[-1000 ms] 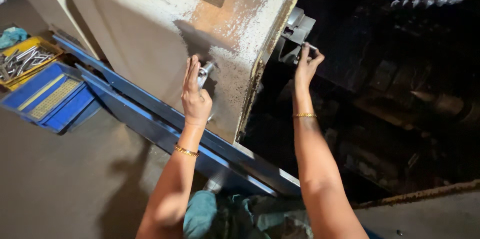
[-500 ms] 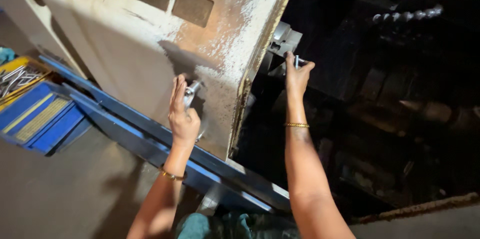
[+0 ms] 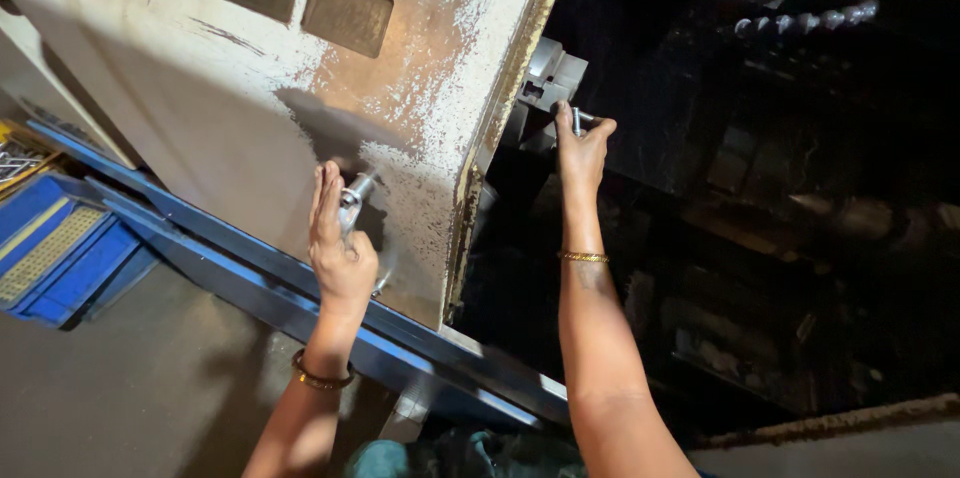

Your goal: The person cleans metal rods by wiping them with a cloth and inserting them into a machine. They repeat this process multiple times, handling each rod individually and placing them into a green container after cleaning.

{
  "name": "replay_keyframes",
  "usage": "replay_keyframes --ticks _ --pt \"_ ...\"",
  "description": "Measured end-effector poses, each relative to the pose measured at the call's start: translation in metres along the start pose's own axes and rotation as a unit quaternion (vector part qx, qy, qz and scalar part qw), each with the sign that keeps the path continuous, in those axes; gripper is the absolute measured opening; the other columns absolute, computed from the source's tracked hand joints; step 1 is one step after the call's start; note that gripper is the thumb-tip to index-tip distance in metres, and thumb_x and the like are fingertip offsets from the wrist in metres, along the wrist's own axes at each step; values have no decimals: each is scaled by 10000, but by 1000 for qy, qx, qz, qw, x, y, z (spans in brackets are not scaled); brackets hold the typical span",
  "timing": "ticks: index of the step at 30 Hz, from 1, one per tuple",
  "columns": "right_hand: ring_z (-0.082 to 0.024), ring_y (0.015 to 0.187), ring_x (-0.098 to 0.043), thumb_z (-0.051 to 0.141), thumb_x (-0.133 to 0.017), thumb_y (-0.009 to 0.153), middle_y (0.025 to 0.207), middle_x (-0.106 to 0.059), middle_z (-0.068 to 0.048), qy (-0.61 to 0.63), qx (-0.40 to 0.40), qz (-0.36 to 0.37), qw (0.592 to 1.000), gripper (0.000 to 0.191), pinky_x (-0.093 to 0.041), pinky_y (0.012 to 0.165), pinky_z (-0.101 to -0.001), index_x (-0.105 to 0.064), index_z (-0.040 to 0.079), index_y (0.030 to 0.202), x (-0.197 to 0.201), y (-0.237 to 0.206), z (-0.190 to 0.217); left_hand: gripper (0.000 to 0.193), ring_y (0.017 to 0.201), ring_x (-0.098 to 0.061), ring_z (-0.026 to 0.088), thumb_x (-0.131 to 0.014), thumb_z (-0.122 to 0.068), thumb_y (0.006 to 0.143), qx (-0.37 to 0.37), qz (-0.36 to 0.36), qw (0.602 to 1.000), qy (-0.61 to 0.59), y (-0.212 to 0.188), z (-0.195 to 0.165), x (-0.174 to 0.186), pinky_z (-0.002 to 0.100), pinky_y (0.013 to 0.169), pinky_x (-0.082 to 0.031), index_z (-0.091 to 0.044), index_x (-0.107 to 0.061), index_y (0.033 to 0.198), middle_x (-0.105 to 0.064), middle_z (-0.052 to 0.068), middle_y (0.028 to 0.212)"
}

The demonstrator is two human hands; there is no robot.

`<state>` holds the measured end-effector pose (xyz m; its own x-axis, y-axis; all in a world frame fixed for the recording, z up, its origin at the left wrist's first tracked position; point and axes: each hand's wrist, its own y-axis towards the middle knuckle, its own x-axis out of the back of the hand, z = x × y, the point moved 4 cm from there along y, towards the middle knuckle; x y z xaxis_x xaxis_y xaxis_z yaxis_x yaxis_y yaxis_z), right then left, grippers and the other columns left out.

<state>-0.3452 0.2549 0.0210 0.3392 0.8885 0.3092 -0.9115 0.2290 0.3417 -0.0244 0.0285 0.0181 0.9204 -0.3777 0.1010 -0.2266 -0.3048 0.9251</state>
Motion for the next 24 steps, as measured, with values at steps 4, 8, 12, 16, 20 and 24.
replay_keyframes --ticks 4,8,12,16,20,24 --pt "-425 983 -696 697 -692 825 1057 -699 -290 -4 -1 2 1000 805 -529 861 -482 -460 11 1176 1 1 -2 774 1526 -411 416 -431 217 754 3 5 1000 5 -2 0 2 478 1298 -342 4 -428 1499 -478 222 1578" --pt "-421 976 -698 689 -706 823 1050 -694 -302 3 14 3 1000 814 -533 862 -473 -461 -8 1163 3 4 2 772 1526 -415 413 -439 220 767 6 0 1000 -5 -4 1 -1 478 1300 -345 -5 -433 1505 -487 213 1575" --pt "-361 899 -717 683 -730 825 1010 -685 -303 36 35 17 999 849 -556 805 -427 -456 -53 1147 9 5 17 784 1523 -419 410 -433 225 768 3 -4 1000 2 -3 6 -10 471 1299 -354 -17 -429 1514 -490 205 1577" --pt "-288 725 -708 657 -746 788 907 -703 -255 54 7 52 997 913 -569 685 -384 -426 -88 1209 19 0 38 790 1514 -422 408 -434 227 770 -4 -6 1000 15 -1 12 -19 470 1289 -356 -17 -425 1522 -492 198 1575" --pt "-214 680 -679 632 -762 816 864 -696 -177 66 -4 91 994 863 -546 618 -338 -470 -85 1197 31 -8 63 799 1518 -429 395 -429 231 775 -3 -7 1000 28 1 17 -27 468 1293 -359 -30 -419 1530 -485 174 1589" --pt "-164 606 -589 545 -789 832 777 -650 -105 141 -5 155 978 754 -454 514 -302 -538 -53 1216 41 -15 72 743 1441 -484 413 -467 221 796 12 -26 998 56 2 19 -35 469 1250 -386 -44 -447 1491 -499 199 1544"
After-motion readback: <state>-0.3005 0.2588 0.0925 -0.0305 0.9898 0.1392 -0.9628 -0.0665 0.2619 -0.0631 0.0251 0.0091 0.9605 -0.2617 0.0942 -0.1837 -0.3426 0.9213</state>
